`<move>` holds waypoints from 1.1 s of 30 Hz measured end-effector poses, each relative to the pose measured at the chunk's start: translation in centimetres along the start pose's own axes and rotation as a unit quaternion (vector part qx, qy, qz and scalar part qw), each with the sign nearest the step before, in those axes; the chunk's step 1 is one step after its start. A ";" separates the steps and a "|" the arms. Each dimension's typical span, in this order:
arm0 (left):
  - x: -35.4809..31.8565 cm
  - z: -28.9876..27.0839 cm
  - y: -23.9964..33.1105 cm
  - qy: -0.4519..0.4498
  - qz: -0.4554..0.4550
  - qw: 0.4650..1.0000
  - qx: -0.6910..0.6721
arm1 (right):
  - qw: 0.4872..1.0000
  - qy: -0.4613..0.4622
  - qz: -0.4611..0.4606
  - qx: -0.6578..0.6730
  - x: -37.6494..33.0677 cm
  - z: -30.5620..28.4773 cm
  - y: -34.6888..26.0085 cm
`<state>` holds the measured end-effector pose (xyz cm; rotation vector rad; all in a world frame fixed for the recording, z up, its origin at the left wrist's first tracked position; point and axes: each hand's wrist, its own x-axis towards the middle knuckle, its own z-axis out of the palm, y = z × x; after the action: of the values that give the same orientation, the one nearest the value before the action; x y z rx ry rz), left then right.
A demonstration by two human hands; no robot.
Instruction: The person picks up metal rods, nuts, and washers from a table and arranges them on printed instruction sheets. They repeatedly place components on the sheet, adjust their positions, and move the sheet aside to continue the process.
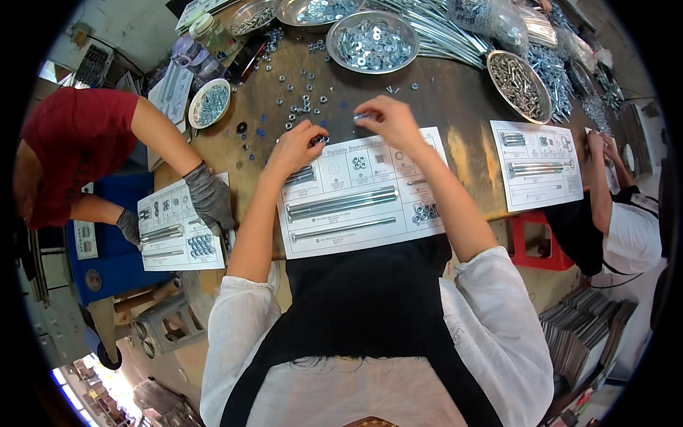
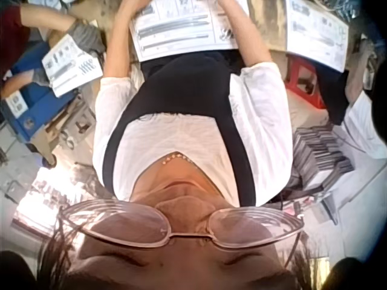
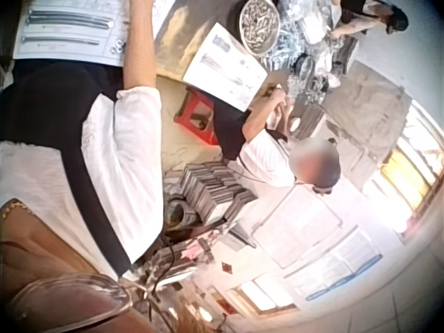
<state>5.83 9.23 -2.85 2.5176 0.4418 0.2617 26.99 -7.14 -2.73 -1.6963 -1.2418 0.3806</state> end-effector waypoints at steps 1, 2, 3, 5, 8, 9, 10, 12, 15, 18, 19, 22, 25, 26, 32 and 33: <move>0.1 0.1 0.1 -0.006 -0.008 1.000 0.008 | 1.000 0.009 0.022 0.011 -0.8 -1.6 -0.1; 0.2 0.2 0.2 -0.012 -0.015 1.000 0.015 | 0.999 0.010 0.041 0.016 -1.8 -3.2 0.0; 0.4 0.4 0.1 -0.010 0.005 1.000 0.008 | 0.998 0.015 0.062 0.017 -3.0 -4.9 0.0; 0.3 0.5 -0.6 -0.005 0.039 0.999 -0.008 | 0.995 0.014 0.100 0.000 -5.9 -7.6 0.3; 1.0 -0.1 0.4 -0.044 0.033 0.998 0.003 | 0.987 0.010 0.161 -0.011 -10.8 -10.2 1.0; 1.2 -0.6 1.1 -0.060 0.023 0.998 0.012 | 0.983 0.009 0.181 -0.008 -12.1 -10.7 1.1; 1.3 -0.7 1.7 -0.065 0.050 0.996 0.044 | 0.981 0.008 0.196 -0.003 -13.4 -11.1 1.2; 1.2 -0.8 1.2 -0.069 0.064 0.994 0.054 | 0.977 0.032 0.206 0.032 -15.1 -11.8 1.9; 1.1 -0.2 -0.1 -0.059 0.097 0.991 0.076 | 0.976 0.055 0.206 0.036 -16.6 -12.4 2.1; 1.0 0.2 -0.1 -0.040 0.093 0.994 0.046 | 0.976 0.064 0.208 0.028 -17.1 -12.3 1.3; 1.1 0.2 0.0 -0.033 0.071 0.996 0.036 | 0.978 0.055 0.198 0.013 -17.1 -12.2 0.8; 1.7 0.3 1.4 0.008 0.005 1.000 0.008 | 0.986 0.025 0.165 -0.031 -16.9 -12.0 -0.2; 0.8 2.7 7.1 0.027 0.042 0.993 -0.106 | 0.990 -0.022 0.125 -0.063 -16.9 -11.8 -0.7; 0.5 4.2 9.9 -0.001 0.056 0.990 -0.127 | 0.991 -0.037 0.115 -0.065 -17.0 -11.8 -0.7; -1.3 11.4 17.2 -0.079 0.128 0.988 -0.039 | 0.983 -0.101 0.067 -0.140 -16.9 -11.5 -1.1; -1.5 11.9 17.2 -0.069 0.132 0.989 -0.026 | 0.981 -0.107 0.076 -0.144 -17.1 -11.2 -1.1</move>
<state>12.15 -10.77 -3.09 2.5194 0.0463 0.1950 26.91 -27.51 -0.99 -2.0490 -1.3789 0.5054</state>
